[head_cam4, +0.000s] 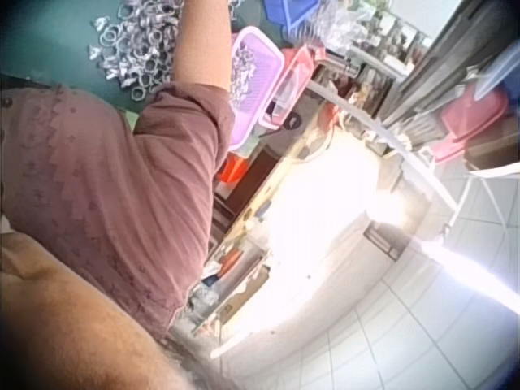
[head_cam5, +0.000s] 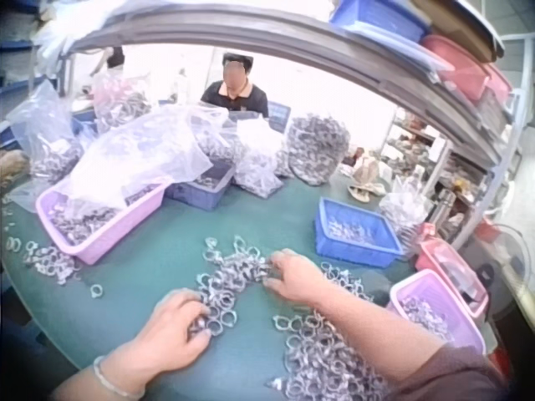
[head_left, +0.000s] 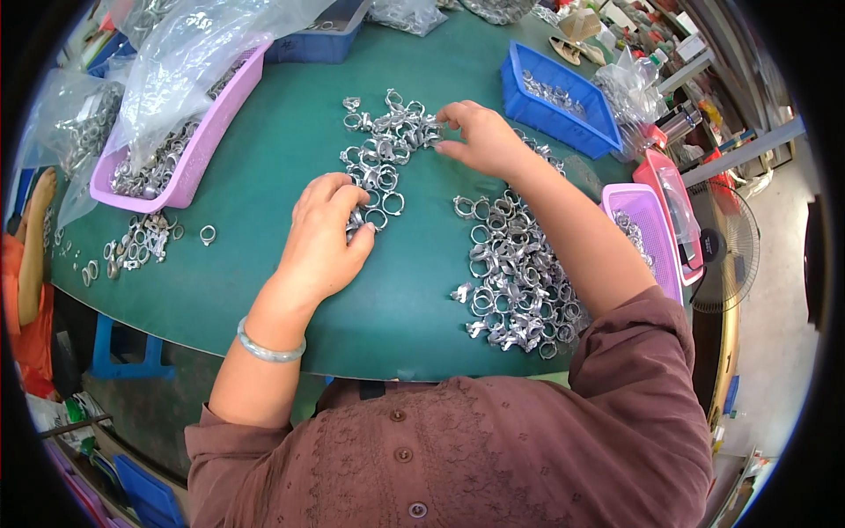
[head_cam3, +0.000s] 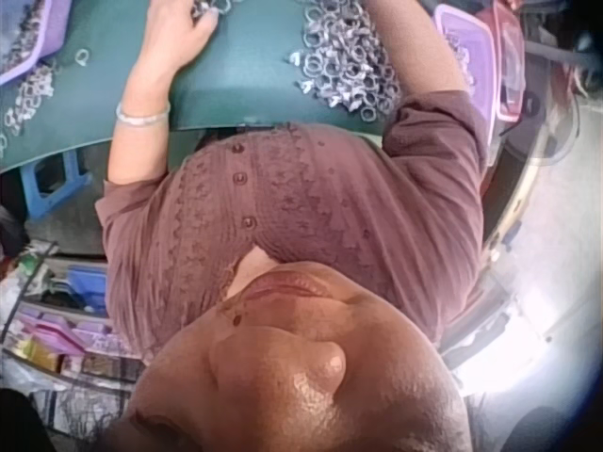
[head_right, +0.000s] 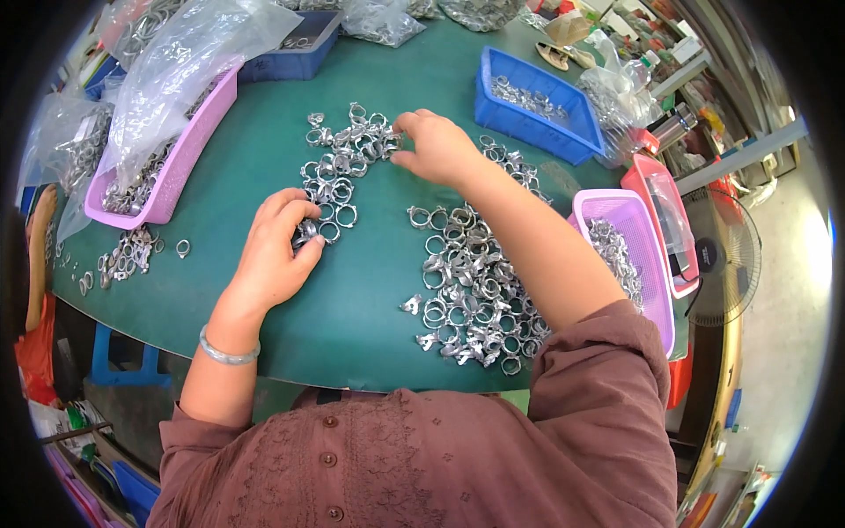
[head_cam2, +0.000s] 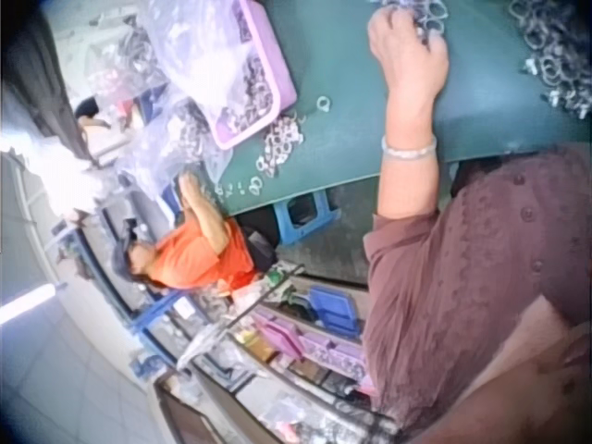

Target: The person takes a plastic basket from a shelf, scrapes metal rings into it by hand, empties another bag of rings onto the table, and then sorts individual rings into different piles.

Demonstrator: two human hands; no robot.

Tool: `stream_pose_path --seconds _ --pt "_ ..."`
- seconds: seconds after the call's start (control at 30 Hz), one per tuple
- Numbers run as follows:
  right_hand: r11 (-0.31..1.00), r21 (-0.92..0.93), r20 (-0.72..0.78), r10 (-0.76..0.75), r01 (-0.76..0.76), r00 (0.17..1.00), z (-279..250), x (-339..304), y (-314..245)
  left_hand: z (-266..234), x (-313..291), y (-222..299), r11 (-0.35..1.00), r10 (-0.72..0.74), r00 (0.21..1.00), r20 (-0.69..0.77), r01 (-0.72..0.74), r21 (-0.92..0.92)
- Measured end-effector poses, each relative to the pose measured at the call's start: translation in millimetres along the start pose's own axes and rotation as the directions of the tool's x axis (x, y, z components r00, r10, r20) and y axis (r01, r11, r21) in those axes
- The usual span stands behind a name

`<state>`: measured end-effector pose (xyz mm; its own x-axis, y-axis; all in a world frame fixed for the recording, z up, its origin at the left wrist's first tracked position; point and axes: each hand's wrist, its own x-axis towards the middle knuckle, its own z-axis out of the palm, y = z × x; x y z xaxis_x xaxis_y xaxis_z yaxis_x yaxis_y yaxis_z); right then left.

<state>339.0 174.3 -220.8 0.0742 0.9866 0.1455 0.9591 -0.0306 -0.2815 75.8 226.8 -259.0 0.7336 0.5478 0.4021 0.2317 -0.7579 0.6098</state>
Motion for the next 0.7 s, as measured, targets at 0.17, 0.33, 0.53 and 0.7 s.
stream_pose_path --seconds 0.17,0.33,0.53,0.7 --pt "0.999 0.051 -0.152 0.020 -0.012 0.988 17.4 3.3 7.9 0.5 -0.7 -0.8 1.000 0.003 1.000 -0.007 -0.003 -0.011" --pt "0.980 0.195 -0.130 0.064 -0.038 0.989 15.4 -2.2 9.3 0.2 -0.6 0.4 1.000 0.010 1.000 -0.007 -0.010 -0.005" --pt "0.974 0.225 0.201 -0.063 0.016 0.978 -9.8 -11.2 12.1 -0.3 -1.1 0.7 1.000 -0.006 1.000 0.002 0.006 -0.014" --pt "1.000 0.014 0.707 -0.004 -0.008 0.708 -38.3 -2.3 11.9 0.6 -0.8 1.9 1.000 -0.003 1.000 0.001 0.003 -0.022"
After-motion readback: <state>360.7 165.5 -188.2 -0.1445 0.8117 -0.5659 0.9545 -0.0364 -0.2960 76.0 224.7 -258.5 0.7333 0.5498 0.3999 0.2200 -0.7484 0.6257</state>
